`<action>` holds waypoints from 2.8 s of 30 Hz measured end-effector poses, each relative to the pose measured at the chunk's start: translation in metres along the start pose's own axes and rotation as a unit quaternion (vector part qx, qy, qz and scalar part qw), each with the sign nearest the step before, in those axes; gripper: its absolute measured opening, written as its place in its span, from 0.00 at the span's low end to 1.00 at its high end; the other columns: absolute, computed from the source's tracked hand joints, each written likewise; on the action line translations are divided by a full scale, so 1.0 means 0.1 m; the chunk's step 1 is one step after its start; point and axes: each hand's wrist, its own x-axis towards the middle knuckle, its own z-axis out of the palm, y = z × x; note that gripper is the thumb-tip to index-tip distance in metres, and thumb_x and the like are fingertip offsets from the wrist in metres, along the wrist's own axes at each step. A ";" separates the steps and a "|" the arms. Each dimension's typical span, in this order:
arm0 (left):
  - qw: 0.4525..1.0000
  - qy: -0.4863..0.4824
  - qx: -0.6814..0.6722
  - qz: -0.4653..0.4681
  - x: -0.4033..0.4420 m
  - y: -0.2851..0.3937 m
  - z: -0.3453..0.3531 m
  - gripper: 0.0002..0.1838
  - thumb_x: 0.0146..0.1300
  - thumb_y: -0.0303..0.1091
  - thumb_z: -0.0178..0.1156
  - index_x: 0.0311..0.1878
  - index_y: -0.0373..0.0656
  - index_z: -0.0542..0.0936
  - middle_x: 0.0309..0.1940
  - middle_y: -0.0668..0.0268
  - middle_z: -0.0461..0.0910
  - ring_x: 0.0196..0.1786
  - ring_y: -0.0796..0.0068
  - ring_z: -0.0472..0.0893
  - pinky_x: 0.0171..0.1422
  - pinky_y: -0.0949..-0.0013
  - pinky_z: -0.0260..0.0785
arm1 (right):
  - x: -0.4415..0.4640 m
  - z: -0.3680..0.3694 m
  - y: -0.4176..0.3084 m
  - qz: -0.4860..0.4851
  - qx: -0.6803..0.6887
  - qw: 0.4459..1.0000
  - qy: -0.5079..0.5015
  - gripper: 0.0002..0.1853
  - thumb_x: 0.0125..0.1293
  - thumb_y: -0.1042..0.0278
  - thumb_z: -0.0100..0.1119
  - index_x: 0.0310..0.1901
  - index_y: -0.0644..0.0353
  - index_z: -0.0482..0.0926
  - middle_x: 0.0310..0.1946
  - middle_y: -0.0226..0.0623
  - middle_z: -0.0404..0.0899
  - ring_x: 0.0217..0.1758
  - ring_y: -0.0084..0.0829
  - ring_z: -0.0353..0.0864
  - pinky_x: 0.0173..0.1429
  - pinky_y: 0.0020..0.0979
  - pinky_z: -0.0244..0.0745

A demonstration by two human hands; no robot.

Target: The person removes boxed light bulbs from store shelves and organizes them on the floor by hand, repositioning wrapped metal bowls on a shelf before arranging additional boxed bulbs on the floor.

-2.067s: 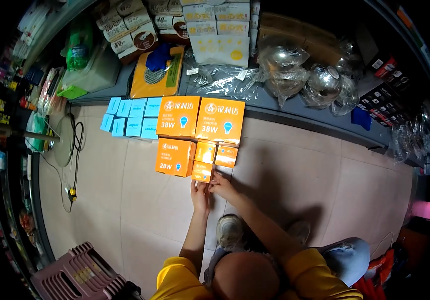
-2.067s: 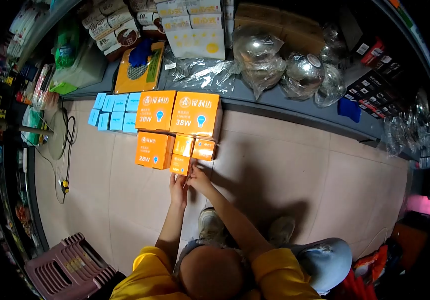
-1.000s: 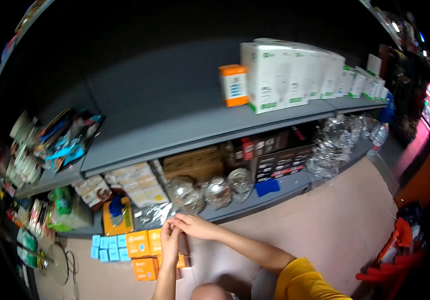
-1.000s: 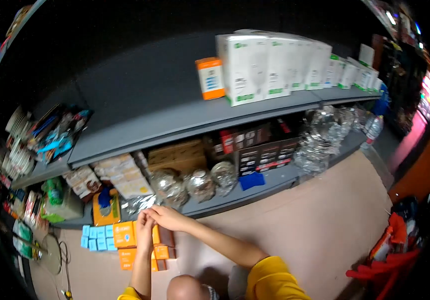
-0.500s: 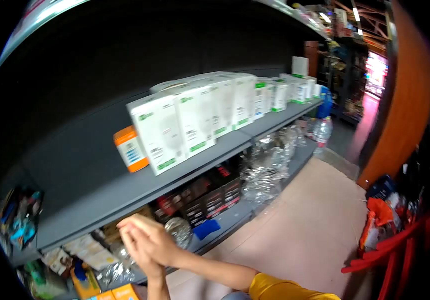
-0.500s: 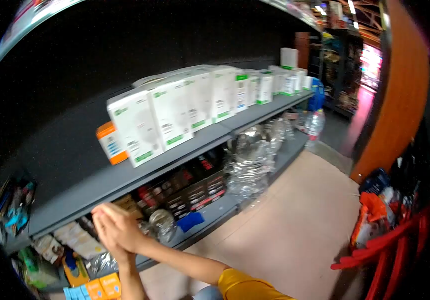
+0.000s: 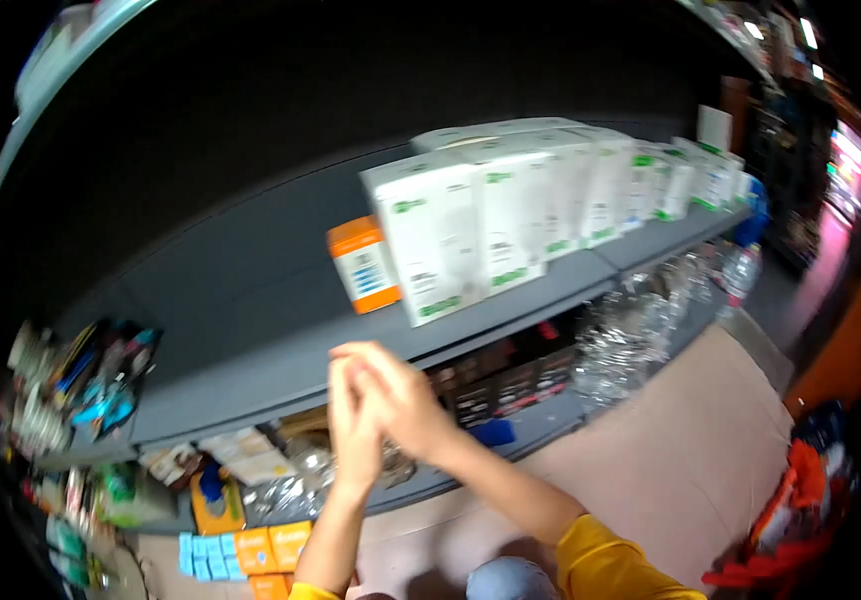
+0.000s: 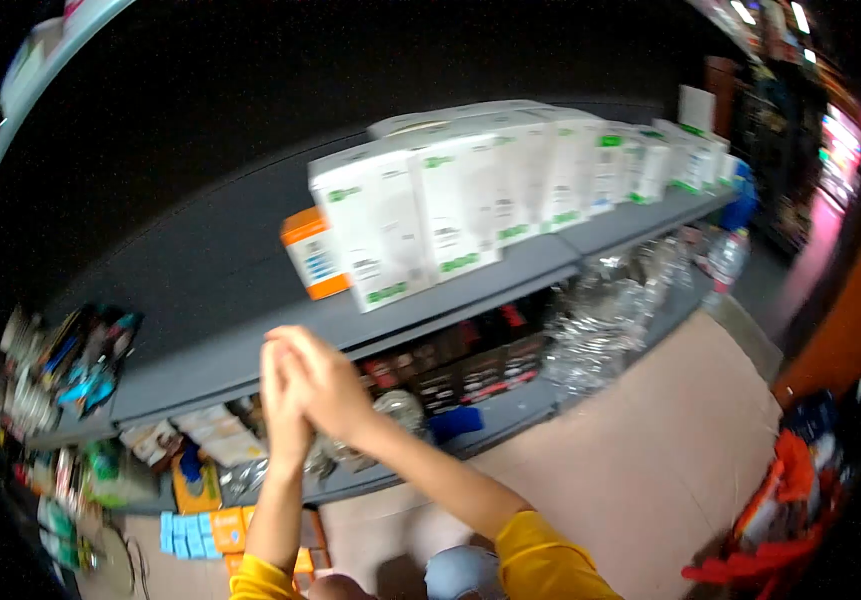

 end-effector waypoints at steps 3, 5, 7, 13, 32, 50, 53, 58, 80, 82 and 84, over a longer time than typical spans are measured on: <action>0.997 -0.022 0.058 0.036 0.16 0.00 -0.09 0.11 0.58 0.29 0.46 0.44 0.39 0.64 0.35 0.63 0.68 0.39 0.77 0.68 0.44 0.75 0.62 | 0.09 -0.02 0.02 -0.002 -0.004 1.000 -0.003 0.18 0.63 0.66 0.40 0.52 0.64 0.64 0.48 0.45 0.68 0.50 0.34 0.69 0.52 0.28 0.63; 0.991 -0.012 0.104 0.079 0.36 -0.01 -0.17 0.15 0.54 0.25 0.51 0.46 0.38 0.64 0.39 0.61 0.69 0.41 0.72 0.71 0.45 0.71 0.64 | 0.16 -0.07 0.10 -0.032 -0.074 0.997 0.007 0.24 0.62 0.62 0.41 0.57 0.65 0.56 0.57 0.51 0.57 0.60 0.41 0.58 0.61 0.32 0.54; 0.984 0.027 0.154 0.089 0.59 -0.04 -0.29 0.21 0.52 0.30 0.56 0.49 0.39 0.62 0.46 0.60 0.64 0.47 0.70 0.67 0.49 0.70 0.61 | 0.24 -0.10 0.17 0.007 -0.040 0.999 0.009 0.27 0.63 0.60 0.41 0.58 0.68 0.53 0.58 0.52 0.54 0.63 0.40 0.52 0.64 0.32 0.47; 0.981 -0.026 0.185 -0.044 1.30 -0.38 -0.46 0.46 0.45 0.48 0.62 0.60 0.34 0.49 0.60 0.47 0.49 0.64 0.58 0.49 0.65 0.61 0.44 | 0.59 -0.09 0.60 0.068 -0.012 0.997 0.018 0.30 0.62 0.58 0.41 0.59 0.69 0.49 0.61 0.52 0.49 0.65 0.41 0.47 0.65 0.31 0.44; 0.990 -0.075 0.082 -0.085 1.57 -0.83 -0.18 0.41 0.46 0.41 0.64 0.54 0.25 0.53 0.46 0.49 0.68 0.49 0.64 0.71 0.52 0.70 0.64 | 0.75 -0.11 0.75 0.112 -0.115 0.986 0.050 0.28 0.59 0.71 0.42 0.60 0.68 0.48 0.58 0.54 0.54 0.63 0.42 0.52 0.64 0.30 0.47; 0.990 0.014 0.141 0.004 1.31 -0.66 -0.39 0.37 0.43 0.37 0.67 0.52 0.28 0.58 0.42 0.52 0.71 0.45 0.67 0.73 0.49 0.69 0.66 | 0.69 0.02 0.62 0.095 -0.139 0.984 0.059 0.31 0.56 0.73 0.45 0.60 0.65 0.46 0.59 0.53 0.50 0.63 0.45 0.49 0.64 0.35 0.48; 0.991 0.021 0.135 0.001 1.27 -0.52 -0.41 0.39 0.43 0.37 0.67 0.53 0.28 0.57 0.45 0.50 0.68 0.48 0.65 0.72 0.51 0.68 0.66 | 0.68 0.05 0.58 0.062 -0.121 0.989 0.053 0.31 0.56 0.72 0.45 0.60 0.65 0.46 0.59 0.53 0.49 0.63 0.45 0.49 0.64 0.36 0.48; 0.994 0.025 0.103 0.014 1.20 -0.28 -0.49 0.39 0.43 0.36 0.66 0.55 0.30 0.56 0.48 0.50 0.66 0.51 0.63 0.70 0.52 0.65 0.66 | 0.66 0.11 0.37 0.048 -0.136 0.989 0.046 0.31 0.56 0.72 0.47 0.60 0.65 0.47 0.58 0.53 0.51 0.63 0.46 0.50 0.63 0.37 0.49; 0.996 0.055 0.065 0.034 0.22 0.34 -0.95 0.35 0.43 0.31 0.66 0.54 0.37 0.59 0.48 0.60 0.66 0.50 0.68 0.69 0.51 0.68 0.66 | -0.15 0.54 -0.20 -0.038 -0.074 0.996 0.030 0.25 0.55 0.68 0.52 0.54 0.64 0.59 0.52 0.48 0.63 0.58 0.41 0.60 0.60 0.35 0.54; 0.995 0.063 0.061 0.053 0.07 0.30 -1.01 0.34 0.44 0.30 0.65 0.54 0.37 0.59 0.48 0.60 0.66 0.50 0.69 0.69 0.51 0.68 0.66 | -0.28 0.59 -0.22 -0.035 -0.062 0.997 0.016 0.25 0.55 0.68 0.53 0.54 0.63 0.59 0.51 0.47 0.63 0.57 0.40 0.61 0.58 0.34 0.56; 0.995 0.071 0.045 0.045 -0.15 0.25 -1.07 0.33 0.44 0.28 0.65 0.54 0.38 0.59 0.47 0.60 0.67 0.50 0.70 0.69 0.52 0.69 0.64 | -0.46 0.64 -0.24 -0.051 -0.044 0.998 0.006 0.24 0.55 0.66 0.53 0.53 0.63 0.61 0.50 0.45 0.64 0.55 0.38 0.63 0.56 0.33 0.59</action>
